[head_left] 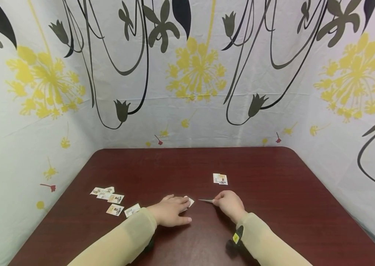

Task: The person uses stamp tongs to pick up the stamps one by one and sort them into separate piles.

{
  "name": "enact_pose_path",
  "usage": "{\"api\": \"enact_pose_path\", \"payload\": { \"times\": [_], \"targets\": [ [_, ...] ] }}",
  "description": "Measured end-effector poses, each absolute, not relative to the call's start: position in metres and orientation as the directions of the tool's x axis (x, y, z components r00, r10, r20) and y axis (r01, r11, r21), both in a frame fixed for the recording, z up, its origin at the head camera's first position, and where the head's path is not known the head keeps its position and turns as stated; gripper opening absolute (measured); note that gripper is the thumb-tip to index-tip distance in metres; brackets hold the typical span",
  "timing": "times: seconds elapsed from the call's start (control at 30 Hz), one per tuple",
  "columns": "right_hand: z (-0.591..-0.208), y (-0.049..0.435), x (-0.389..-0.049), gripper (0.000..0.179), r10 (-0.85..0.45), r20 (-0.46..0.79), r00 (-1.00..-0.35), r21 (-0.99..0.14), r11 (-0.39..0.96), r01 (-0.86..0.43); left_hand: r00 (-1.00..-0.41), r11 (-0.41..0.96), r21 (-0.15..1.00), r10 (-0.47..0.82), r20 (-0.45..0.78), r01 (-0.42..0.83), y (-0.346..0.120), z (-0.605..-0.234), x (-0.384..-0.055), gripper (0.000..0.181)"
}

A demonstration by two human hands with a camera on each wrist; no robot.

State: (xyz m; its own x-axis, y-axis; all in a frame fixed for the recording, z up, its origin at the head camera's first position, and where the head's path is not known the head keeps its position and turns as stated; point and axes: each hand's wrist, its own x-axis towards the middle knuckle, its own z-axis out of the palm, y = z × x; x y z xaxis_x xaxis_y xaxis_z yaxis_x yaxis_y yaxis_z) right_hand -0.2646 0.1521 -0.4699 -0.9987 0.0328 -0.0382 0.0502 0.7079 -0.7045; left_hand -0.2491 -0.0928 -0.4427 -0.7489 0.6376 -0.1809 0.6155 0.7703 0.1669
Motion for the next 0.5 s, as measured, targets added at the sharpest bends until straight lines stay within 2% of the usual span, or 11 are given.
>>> {"api": "enact_pose_path", "payload": {
  "times": [0.5],
  "targets": [
    [-0.471, 0.133, -0.269, 0.011, 0.009, -0.041, -0.999, -0.7, 0.713, 0.035, -0.747, 0.769, 0.145, 0.64, -0.184, 0.623, -0.09, -0.446, -0.251, 0.07]
  ]
}}
